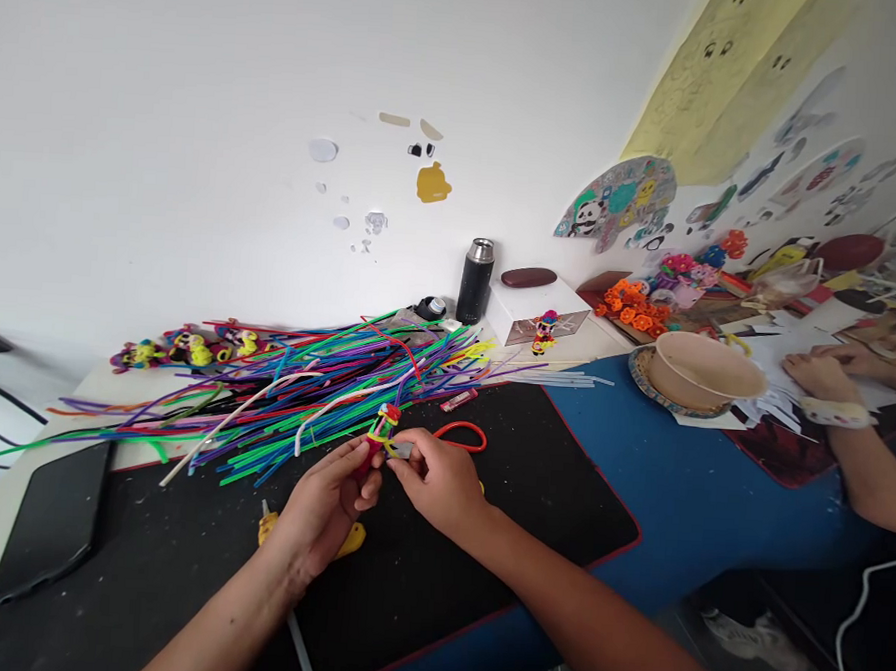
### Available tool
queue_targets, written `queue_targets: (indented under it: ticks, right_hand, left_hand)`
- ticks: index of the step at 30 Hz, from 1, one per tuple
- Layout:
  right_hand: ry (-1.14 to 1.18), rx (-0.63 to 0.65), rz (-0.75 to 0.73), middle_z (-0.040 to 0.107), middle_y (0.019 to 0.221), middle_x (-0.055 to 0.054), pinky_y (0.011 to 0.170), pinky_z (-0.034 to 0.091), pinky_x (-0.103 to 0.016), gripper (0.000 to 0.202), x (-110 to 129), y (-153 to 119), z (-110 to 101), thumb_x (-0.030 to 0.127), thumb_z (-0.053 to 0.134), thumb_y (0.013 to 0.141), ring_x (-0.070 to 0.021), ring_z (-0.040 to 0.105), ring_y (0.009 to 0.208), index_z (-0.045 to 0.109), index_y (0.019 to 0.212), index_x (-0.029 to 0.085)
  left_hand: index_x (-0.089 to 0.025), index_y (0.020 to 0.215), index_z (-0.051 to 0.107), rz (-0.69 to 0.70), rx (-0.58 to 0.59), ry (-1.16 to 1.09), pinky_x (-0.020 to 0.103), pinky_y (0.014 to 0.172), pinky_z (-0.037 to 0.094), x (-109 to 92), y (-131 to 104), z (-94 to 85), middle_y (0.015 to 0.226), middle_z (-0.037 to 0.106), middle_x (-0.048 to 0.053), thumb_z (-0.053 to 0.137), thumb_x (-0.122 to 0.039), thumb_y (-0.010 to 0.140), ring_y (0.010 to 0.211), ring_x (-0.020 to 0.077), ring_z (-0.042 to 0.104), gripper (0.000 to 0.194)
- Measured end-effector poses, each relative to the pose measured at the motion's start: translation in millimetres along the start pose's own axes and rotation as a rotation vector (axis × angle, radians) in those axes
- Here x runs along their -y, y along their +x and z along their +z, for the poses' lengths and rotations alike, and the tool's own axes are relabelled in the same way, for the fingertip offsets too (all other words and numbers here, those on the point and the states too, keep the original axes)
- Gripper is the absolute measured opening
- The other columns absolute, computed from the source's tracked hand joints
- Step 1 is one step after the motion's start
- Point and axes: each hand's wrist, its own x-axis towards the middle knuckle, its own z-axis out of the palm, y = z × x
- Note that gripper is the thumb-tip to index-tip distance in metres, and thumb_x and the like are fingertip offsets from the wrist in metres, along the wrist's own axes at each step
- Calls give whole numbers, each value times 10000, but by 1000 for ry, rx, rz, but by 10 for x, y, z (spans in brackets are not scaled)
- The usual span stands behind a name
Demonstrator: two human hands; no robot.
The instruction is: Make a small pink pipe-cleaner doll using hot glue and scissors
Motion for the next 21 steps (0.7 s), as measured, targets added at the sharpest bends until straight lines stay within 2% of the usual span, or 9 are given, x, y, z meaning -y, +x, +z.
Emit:
queue_targets:
  ticks: [4,10,14,17,21]
  right_hand:
    - [-135,15,-73,755,788,-16,673,433,-276,204,8,13,-9,249,673,978,-203,698,696,729,1175,247]
    - [-178,50,-124,822,1029,-73,719,463,-293,240,38,49,-51,245,673,993,-235,756,823,708,1230,236]
    - [-169,36,-117,792,871,-52,712,454,-288,291,10,37,-25,271,689,991,-227,737,756,706,1277,224]
    - [-104,3,-65,744,775,-18,678,437,-276,232,-15,32,0,296,697,979,-205,698,696,735,1200,236]
    - [74,-22,55,677,714,14,624,417,-262,140,-29,59,16,309,692,965,-172,626,631,754,1065,233]
  left_hand:
    - [-117,895,700,-44,-19,-27,177,415,395,13,2,-1,793,643,50,802,-181,830,540,102,509,136]
    - [-123,875,681,-74,-33,-64,176,413,401,11,13,-8,800,634,45,767,-163,855,530,94,513,97]
    - [-106,863,690,-89,-68,-63,190,425,424,3,17,-9,800,629,49,712,-154,897,525,88,500,63]
    - [-99,875,699,-79,-64,-44,191,434,428,3,16,-11,802,628,47,689,-161,915,531,85,492,75]
    - [-107,899,708,-50,-28,-10,180,423,394,35,9,-10,796,637,43,754,-185,868,533,88,497,96]
